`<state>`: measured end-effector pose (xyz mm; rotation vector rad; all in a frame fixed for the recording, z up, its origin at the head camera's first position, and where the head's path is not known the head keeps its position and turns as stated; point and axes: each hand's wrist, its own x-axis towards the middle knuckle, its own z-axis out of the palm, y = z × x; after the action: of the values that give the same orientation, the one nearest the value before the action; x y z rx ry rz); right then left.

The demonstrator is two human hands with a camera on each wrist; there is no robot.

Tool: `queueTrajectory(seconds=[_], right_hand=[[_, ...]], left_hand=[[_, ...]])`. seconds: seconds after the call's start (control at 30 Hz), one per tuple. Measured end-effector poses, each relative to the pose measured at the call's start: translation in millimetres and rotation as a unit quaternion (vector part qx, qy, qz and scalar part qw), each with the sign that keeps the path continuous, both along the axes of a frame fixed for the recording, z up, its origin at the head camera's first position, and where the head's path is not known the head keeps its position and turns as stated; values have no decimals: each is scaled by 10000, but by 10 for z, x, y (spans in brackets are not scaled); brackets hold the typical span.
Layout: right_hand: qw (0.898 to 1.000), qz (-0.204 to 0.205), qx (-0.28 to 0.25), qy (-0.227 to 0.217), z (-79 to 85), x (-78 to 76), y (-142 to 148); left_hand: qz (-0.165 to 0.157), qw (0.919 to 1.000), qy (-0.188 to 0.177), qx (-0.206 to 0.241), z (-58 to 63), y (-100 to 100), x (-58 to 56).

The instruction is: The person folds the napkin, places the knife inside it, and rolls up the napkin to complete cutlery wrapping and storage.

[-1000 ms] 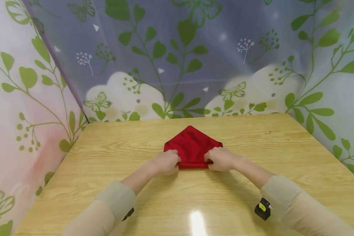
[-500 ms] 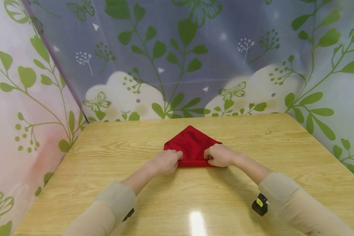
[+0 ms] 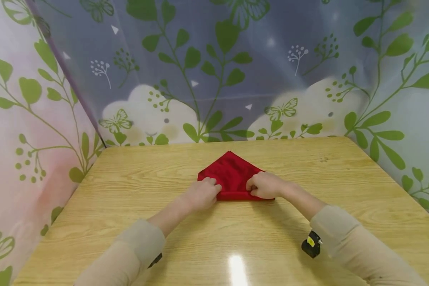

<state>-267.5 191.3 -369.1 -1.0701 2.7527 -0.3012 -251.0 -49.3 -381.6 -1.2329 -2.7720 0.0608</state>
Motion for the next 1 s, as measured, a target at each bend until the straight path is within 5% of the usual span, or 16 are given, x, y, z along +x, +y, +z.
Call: queueTrajectory(seconds=[0.23, 0.33, 0.47, 0.7, 1.0], right_hand=[[9995, -73, 132, 260, 22, 27, -40], [9991, -235, 88, 356, 26, 63, -55], [9971, -407, 75, 631, -3, 126, -69], [9781, 78, 506, 2019, -47, 224, -95], [9723, 113, 1003, 2106, -84, 253, -120]], left_hand=[[-424, 9907, 1216, -433, -32, 37, 57], [-464, 9876, 1412, -503, -41, 50, 52], [-455, 9880, 1369, -557, -57, 63, 33], [-248, 9932, 1025, -485, -54, 80, 2], [-263, 9919, 1044, -673, -41, 114, 2]])
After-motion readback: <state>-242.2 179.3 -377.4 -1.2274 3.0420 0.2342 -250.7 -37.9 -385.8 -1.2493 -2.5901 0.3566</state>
